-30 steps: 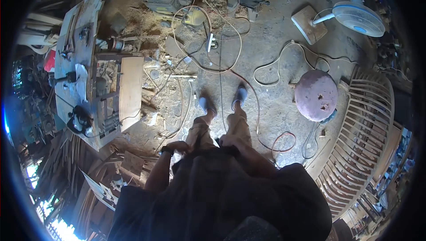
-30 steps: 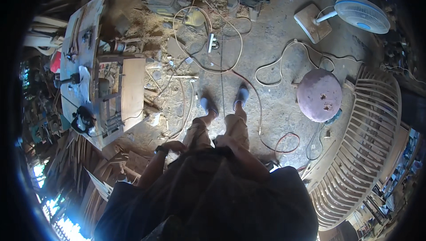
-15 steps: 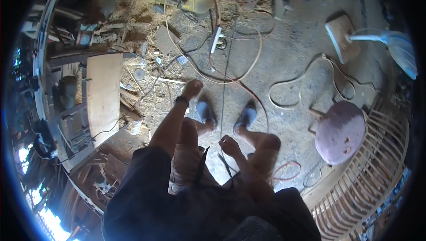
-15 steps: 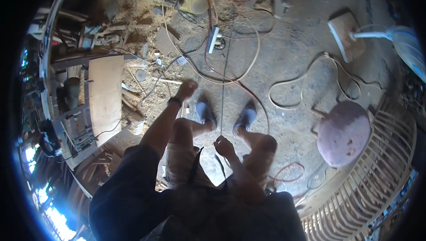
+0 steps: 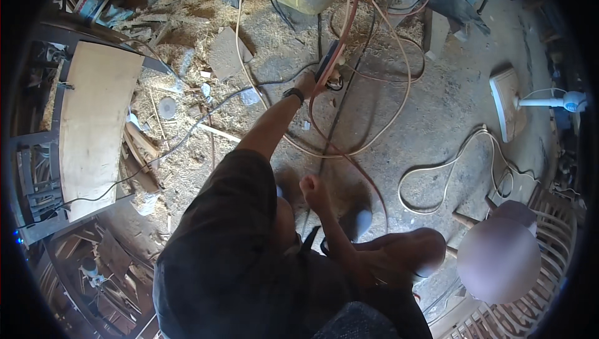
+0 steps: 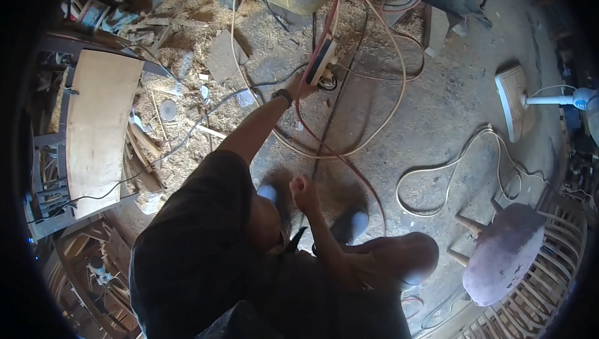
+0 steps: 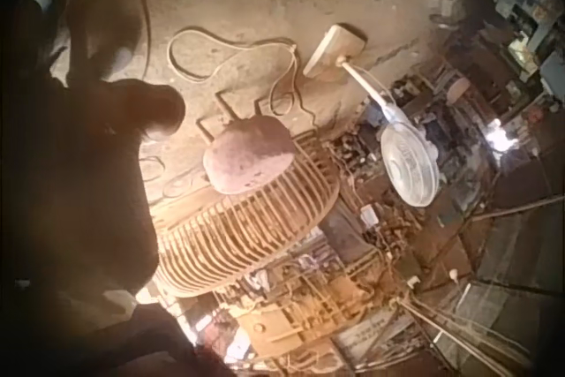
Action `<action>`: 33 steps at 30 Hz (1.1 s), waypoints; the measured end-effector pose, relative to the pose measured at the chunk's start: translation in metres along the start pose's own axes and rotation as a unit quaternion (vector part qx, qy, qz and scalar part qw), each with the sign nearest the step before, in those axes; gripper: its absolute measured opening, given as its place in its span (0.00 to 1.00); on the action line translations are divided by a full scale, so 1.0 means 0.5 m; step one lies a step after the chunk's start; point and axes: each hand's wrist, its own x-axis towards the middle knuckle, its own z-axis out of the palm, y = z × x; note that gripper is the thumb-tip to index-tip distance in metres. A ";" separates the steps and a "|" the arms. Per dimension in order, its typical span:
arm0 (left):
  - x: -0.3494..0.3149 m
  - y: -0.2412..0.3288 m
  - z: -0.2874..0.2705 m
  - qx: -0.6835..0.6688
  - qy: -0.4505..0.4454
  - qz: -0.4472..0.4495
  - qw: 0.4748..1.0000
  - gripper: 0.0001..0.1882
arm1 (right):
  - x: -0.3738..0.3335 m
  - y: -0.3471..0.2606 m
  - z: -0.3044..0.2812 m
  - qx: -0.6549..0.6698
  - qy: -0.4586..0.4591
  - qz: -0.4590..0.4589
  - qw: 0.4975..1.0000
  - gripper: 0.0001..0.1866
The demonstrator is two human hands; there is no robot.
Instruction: The person measures a wooden assembly on a workbench with a square, then uses a power planer to smooth a long wooden plank, and finally picks up a power strip from the floor.
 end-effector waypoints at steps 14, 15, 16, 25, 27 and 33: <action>-0.321 0.136 -0.291 -0.163 -0.008 -0.149 0.975 0.41 | 0.220 -0.248 0.021 -0.154 0.189 -0.281 0.928 0.25; -0.332 0.139 -0.299 -0.164 0.006 -0.161 0.973 0.41 | 0.226 -0.243 0.012 -0.189 0.129 -0.303 0.925 0.26; -0.340 0.137 -0.305 -0.165 0.013 -0.166 0.972 0.41 | 0.228 -0.251 0.011 -0.221 0.071 -0.329 0.915 0.26; -0.324 0.172 -0.315 -0.297 0.067 -0.149 0.941 0.33 | 0.308 -0.315 -0.037 -0.022 -0.094 -0.209 0.973 0.24; -0.325 0.138 -0.299 -0.317 0.089 -0.143 0.934 0.31 | 0.336 -0.320 -0.044 0.028 -0.142 -0.152 0.978 0.24; -0.327 0.147 -0.234 -0.413 0.124 -0.193 0.881 0.29 | 0.373 -0.289 -0.057 -0.087 -0.117 -0.203 0.968 0.18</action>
